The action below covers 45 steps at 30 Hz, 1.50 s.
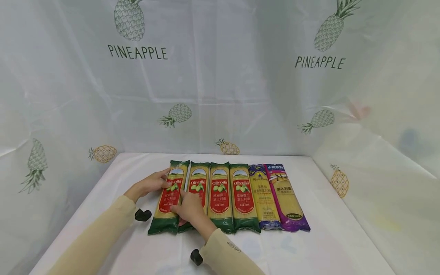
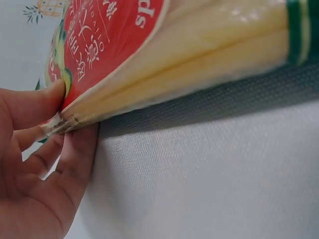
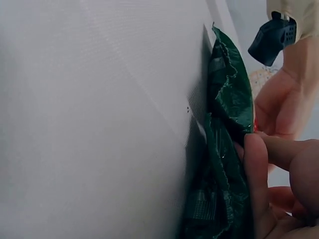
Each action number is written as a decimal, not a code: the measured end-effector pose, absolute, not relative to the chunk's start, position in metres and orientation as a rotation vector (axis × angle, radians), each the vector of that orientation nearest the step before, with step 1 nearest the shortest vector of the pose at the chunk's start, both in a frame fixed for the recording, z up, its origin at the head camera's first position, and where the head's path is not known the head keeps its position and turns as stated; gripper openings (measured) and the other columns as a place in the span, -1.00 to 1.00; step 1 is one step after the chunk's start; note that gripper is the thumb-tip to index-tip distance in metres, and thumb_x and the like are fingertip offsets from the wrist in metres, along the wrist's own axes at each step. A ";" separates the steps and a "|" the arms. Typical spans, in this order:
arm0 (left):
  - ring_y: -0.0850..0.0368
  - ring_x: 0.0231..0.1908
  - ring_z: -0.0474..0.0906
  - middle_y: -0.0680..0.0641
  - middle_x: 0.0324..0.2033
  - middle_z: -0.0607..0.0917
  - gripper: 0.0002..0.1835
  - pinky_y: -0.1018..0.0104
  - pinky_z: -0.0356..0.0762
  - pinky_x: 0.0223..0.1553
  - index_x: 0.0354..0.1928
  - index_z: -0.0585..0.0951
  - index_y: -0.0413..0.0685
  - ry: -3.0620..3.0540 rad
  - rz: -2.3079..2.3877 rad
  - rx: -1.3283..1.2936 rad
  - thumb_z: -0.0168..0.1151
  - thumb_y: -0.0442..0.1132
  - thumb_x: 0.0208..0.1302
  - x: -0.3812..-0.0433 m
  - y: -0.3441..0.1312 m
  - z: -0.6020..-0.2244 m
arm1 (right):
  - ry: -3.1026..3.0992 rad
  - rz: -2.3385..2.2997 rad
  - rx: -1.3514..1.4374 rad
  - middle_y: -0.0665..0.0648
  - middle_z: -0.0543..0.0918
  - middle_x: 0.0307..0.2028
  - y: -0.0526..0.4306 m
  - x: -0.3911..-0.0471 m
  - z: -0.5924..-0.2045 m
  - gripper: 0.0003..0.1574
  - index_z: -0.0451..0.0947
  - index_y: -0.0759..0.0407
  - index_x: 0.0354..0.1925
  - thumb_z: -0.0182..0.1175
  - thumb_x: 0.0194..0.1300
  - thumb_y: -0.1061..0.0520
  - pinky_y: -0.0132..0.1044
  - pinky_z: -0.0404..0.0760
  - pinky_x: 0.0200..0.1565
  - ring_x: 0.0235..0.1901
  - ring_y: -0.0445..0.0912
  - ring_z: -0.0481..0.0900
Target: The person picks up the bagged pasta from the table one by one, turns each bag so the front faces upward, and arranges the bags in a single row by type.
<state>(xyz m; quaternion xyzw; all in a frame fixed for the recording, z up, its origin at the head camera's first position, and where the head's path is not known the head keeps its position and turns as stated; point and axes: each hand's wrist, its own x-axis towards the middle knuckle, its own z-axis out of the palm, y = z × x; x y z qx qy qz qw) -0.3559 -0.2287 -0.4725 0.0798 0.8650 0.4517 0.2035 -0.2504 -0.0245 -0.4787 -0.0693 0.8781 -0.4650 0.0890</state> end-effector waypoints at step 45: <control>-0.26 0.02 0.64 -0.42 0.14 0.62 -0.28 0.00 0.70 -0.11 0.56 0.32 -0.35 2.838 0.907 0.397 0.28 -0.11 0.55 -0.321 -0.232 -0.467 | 2.354 -1.471 -0.547 0.19 0.68 -0.38 0.110 -0.234 -0.444 -0.11 0.26 0.14 0.63 0.38 0.49 0.08 -0.08 0.79 -0.35 -0.54 -0.01 0.74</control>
